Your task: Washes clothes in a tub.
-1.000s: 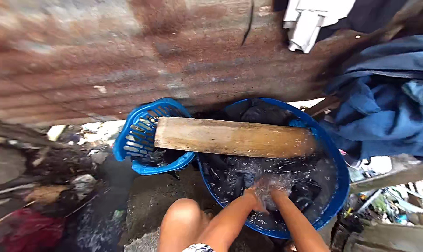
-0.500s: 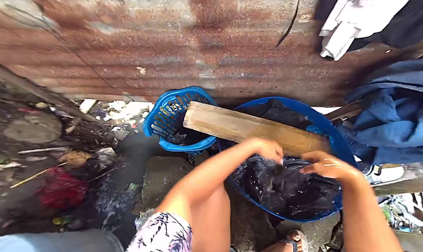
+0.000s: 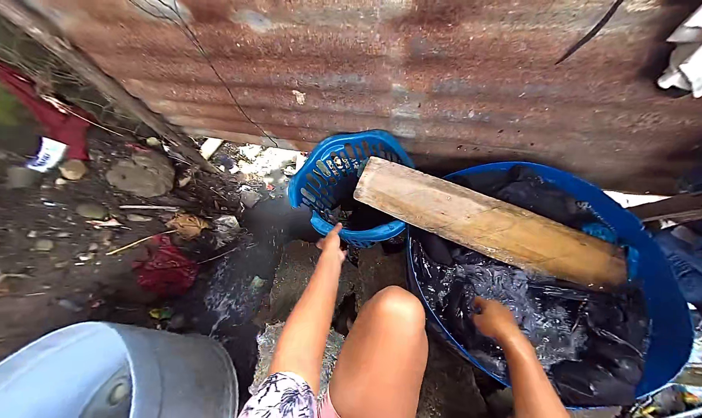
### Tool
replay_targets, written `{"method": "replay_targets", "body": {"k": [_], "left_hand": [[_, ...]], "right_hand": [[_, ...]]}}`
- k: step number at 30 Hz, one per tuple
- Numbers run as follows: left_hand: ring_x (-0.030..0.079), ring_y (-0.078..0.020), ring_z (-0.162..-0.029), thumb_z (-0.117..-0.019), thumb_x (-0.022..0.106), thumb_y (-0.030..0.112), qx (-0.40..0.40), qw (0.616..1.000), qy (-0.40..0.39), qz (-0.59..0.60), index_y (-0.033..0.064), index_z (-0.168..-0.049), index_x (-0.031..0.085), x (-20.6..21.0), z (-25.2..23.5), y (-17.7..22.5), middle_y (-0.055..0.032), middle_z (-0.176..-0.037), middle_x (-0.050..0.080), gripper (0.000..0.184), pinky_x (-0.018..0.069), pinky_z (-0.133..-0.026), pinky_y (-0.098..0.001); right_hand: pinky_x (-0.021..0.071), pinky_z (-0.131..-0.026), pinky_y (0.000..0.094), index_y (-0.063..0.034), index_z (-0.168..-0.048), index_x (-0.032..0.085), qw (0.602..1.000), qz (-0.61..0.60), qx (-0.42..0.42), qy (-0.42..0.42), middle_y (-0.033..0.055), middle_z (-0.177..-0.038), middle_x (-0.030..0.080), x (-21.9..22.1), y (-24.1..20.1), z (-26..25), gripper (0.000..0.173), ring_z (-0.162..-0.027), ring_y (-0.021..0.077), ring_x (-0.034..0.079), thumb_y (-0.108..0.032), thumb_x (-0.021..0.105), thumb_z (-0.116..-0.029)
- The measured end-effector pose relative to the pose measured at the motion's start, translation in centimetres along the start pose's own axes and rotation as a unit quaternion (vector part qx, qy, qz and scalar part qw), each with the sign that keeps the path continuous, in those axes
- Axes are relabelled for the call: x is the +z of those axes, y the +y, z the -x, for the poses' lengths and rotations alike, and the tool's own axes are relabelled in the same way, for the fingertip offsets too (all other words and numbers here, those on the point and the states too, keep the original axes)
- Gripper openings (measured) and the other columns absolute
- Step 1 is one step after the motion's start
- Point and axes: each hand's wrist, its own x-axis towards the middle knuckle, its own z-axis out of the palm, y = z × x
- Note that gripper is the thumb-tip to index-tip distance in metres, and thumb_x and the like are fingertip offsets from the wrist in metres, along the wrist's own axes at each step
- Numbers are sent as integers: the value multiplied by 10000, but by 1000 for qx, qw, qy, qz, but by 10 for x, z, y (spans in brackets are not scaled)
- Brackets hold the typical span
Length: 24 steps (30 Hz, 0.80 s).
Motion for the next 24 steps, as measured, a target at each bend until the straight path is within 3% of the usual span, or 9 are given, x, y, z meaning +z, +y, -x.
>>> {"method": "replay_targets", "body": {"k": [2, 4, 7, 13, 17, 24], "left_hand": [[501, -315, -1318, -1024, 615, 334, -72, 990, -48, 114, 54, -1530, 336, 16, -5, -10, -200, -1524, 427, 643, 465, -1043, -443], [523, -288, -1250, -1017, 634, 246, -73, 982, -43, 169, 39, -1493, 380, 27, -14, -11, -193, -1466, 464, 579, 466, -1018, -403], [551, -295, -1134, -955, 654, 111, -48, 987, 20, 151, 1, -1441, 427, 32, -23, -10, -221, -1366, 518, 548, 494, -923, -435], [538, -371, -1203, -877, 706, 37, -13, 981, 98, 166, -72, -1398, 462, 18, -13, -15, -273, -1372, 515, 586, 496, -958, -538], [548, -374, -1182, -853, 678, -21, 22, 971, 135, 195, -79, -1373, 474, -14, -17, -21, -279, -1347, 523, 561, 506, -942, -546], [543, -344, -1152, -860, 555, -40, 67, 960, 161, 221, -52, -1372, 459, -105, -22, -28, -252, -1346, 512, 521, 499, -933, -545]], "right_hand": [[399, -1084, 680, -7, -1403, 590, 999, -17, 35, 37, 349, -1467, 479, 9, -11, 11, 447, -1378, 537, 443, -163, 618, -985], [410, -1088, 659, -10, -1432, 567, 994, -40, 62, 75, 339, -1505, 440, 17, -21, 21, 454, -1408, 532, 408, -149, 595, -1000], [448, -1058, 637, -36, -1444, 563, 987, -49, 85, 130, 318, -1520, 429, 34, -29, 27, 443, -1415, 509, 409, -137, 564, -1013], [487, -1002, 615, -32, -1397, 597, 974, -40, 72, 209, 312, -1465, 482, 62, -20, 26, 395, -1371, 506, 459, -162, 517, -1033], [479, -1015, 597, -40, -1387, 605, 975, -41, 82, 200, 298, -1470, 484, 64, -16, 26, 391, -1375, 481, 464, -189, 500, -1041], [477, -994, 609, -3, -1380, 597, 976, -31, 73, 202, 324, -1456, 480, 65, -18, 21, 395, -1364, 507, 461, -165, 496, -1034]]}}
